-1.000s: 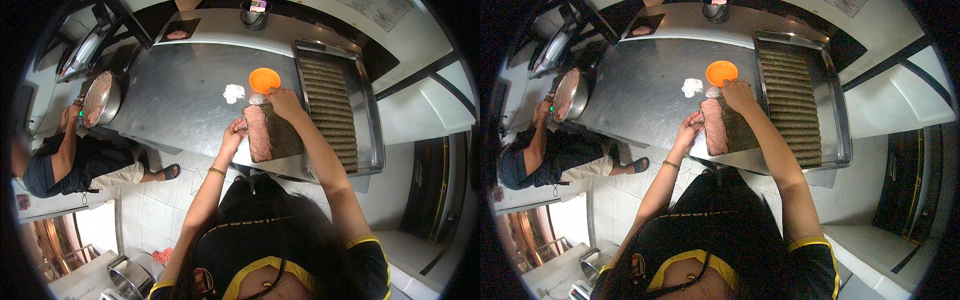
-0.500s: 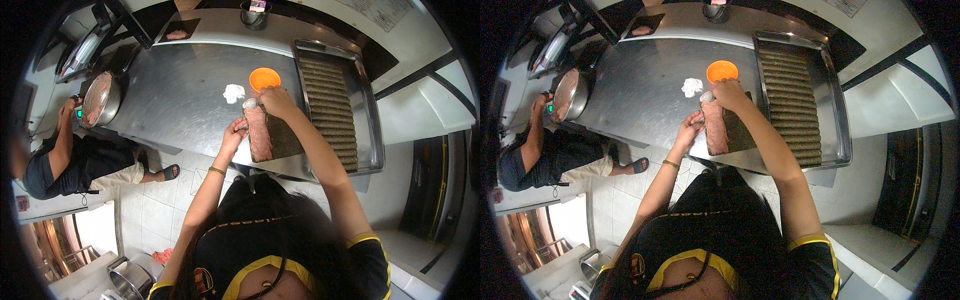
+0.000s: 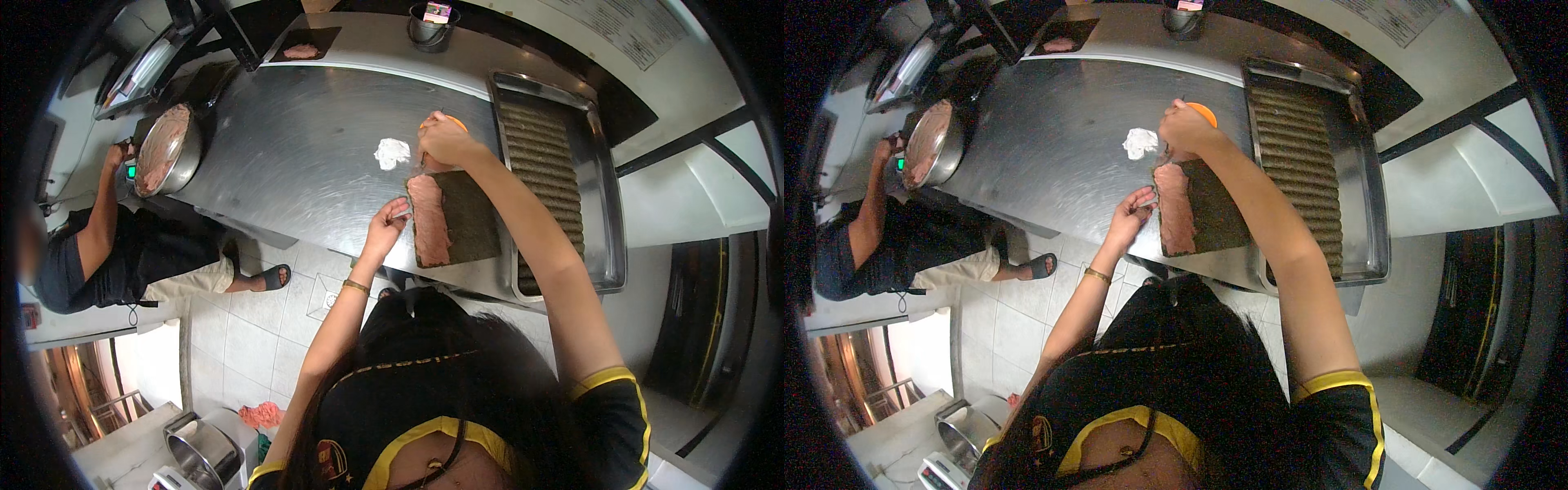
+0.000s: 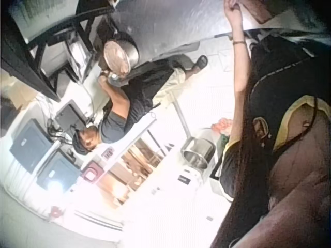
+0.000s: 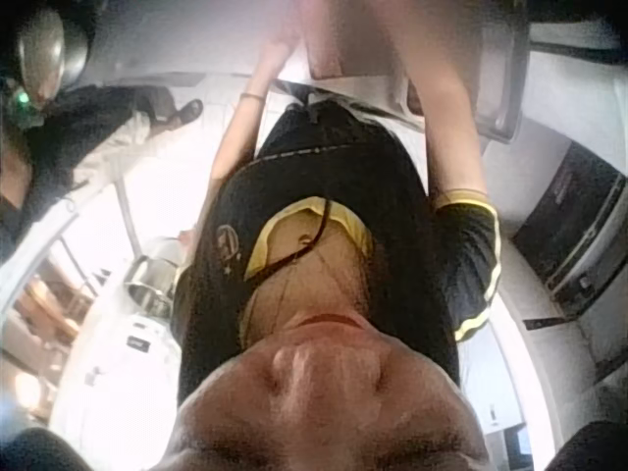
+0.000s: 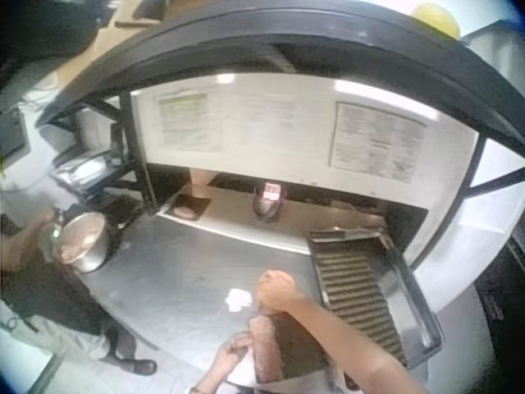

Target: The person spreads a pink paste onto a sheet of seaweed using a spoon. They then roll the seaweed into a cylindrical shape and place it on a tray.

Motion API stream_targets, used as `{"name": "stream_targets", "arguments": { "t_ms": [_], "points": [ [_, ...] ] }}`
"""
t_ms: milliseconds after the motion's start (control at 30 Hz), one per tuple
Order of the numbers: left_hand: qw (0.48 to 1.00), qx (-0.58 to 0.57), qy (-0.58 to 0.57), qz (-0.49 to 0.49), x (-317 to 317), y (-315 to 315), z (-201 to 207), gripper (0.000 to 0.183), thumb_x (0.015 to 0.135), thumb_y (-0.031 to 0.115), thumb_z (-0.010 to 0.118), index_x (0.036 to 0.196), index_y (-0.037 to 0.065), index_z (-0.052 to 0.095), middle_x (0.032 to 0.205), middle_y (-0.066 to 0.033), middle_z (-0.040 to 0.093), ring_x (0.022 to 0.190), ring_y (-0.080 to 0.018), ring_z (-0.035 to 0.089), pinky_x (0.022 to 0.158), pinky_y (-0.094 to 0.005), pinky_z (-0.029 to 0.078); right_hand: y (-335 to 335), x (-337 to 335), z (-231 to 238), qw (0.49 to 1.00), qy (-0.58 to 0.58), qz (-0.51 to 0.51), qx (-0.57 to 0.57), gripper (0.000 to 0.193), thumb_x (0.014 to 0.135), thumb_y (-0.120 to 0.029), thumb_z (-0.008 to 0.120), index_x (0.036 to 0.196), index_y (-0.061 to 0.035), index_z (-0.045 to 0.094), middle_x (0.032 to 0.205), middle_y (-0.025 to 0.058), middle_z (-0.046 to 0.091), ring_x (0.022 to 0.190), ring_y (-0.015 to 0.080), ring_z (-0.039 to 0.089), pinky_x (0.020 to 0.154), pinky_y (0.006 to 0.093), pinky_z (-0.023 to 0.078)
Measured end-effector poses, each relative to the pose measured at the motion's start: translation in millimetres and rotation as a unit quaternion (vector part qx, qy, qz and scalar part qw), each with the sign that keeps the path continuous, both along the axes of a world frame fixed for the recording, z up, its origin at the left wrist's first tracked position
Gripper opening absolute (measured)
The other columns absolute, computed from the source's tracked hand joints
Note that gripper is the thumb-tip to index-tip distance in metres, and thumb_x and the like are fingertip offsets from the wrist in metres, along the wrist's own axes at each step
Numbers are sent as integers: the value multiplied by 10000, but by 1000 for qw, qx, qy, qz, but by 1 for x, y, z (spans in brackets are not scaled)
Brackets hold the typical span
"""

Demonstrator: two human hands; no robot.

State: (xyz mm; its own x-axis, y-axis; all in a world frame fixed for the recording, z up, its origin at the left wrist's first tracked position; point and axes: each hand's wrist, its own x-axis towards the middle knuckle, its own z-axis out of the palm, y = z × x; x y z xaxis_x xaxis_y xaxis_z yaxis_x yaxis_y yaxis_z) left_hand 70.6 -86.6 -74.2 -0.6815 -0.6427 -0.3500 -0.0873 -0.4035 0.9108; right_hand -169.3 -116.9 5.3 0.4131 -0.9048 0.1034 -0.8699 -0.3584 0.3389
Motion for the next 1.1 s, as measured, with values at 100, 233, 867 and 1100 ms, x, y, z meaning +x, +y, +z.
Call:
{"name": "stream_targets", "arguments": {
  "t_ms": [100,233,867,1100],
  "points": [
    [1000,-12,-8,-9,5,0,1,458,837,-96,410,1274,37,445,1228,-86,522,1014,-146,562,766,-196,439,-4,3,-3,1000,-18,13,18,136,727,-184,561,695,-118,675,762,22,657,822,187,600,844,335,370],
    [999,-22,-22,-24,6,-1,7,464,832,-109,402,1274,28,443,1229,-100,519,988,-147,575,763,-195,444,-2,2,-5,1000,-7,12,20,123,721,-181,566,703,-125,675,765,17,651,827,189,594,838,346,375],
    [999,0,-40,-7,-6,-12,0,366,873,-55,423,1235,-10,449,1149,-93,550,941,-143,589,783,-210,471,51,-23,-6,991,-32,-121,49,134,742,-182,552,729,-175,686,775,14,606,863,186,564,795,335,372],
    [999,13,-37,-6,0,-10,2,359,879,-30,436,1237,2,449,1144,-92,562,937,-150,600,787,-218,475,84,-11,-20,954,-178,-230,78,156,728,-58,518,796,-50,658,840,113,632,886,293,595,778,425,451]
  ]
}}
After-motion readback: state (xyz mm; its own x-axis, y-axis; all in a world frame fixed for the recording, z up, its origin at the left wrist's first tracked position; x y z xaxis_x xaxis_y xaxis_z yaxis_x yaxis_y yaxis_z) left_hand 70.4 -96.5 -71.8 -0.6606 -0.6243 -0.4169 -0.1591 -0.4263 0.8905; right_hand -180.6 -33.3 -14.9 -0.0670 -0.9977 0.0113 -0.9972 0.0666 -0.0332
